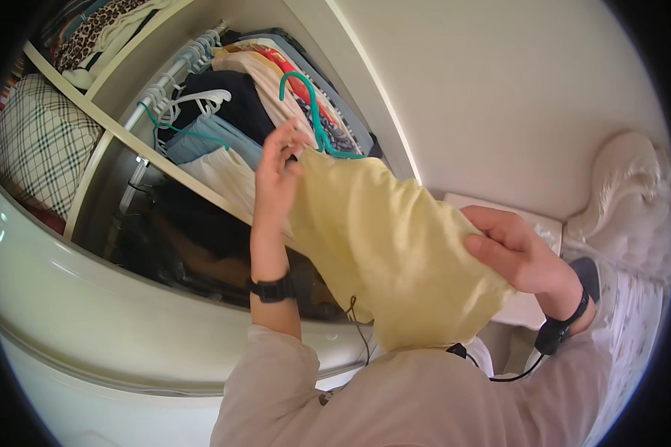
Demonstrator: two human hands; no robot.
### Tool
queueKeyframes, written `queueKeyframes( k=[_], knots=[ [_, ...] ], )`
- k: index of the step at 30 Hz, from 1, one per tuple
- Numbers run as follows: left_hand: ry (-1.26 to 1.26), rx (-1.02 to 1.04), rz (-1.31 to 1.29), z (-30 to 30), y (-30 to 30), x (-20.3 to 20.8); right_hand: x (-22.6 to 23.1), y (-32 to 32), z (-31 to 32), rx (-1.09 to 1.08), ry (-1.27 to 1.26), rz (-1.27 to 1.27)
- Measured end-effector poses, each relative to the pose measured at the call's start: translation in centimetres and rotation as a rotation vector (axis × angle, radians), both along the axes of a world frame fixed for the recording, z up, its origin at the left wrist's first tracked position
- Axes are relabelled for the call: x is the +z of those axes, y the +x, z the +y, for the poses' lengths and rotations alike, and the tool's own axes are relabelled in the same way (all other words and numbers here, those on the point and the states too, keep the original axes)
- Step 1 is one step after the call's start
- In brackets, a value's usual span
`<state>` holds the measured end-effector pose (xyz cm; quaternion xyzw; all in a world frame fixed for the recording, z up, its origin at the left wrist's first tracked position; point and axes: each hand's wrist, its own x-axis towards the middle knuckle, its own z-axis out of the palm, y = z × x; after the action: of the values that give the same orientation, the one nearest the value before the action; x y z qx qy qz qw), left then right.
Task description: The person takes a yellow top and white pants from a wardrobe, places them on a bed, folds the pants, and uses a green hanger with clips to hang both garments back inside the wardrobe.
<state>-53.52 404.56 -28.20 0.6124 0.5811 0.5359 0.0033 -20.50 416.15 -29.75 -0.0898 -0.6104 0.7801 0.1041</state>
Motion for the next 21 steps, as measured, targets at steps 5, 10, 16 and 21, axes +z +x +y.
queueKeyframes(
  k=[5, 10, 16, 21],
  knots=[
    [0.199, 0.366, -0.375, 6.1, -15.3, 0.0, 2.2, -3.7, 6.3, -0.023, 0.073, 0.092],
    [0.203, 0.711, -0.697, 7.4, -26.1, -2.0, 2.8, -10.1, 9.5, 0.054, 0.066, 0.148],
    [0.385, 0.944, -0.272, 2.5, -29.4, -5.7, 3.6, -17.8, 10.1, 0.103, 0.119, 0.091],
    [0.667, 1.041, -0.271, -0.7, -26.7, -4.3, 4.5, -21.3, 9.8, 0.031, 0.185, 0.165]
  ],
)
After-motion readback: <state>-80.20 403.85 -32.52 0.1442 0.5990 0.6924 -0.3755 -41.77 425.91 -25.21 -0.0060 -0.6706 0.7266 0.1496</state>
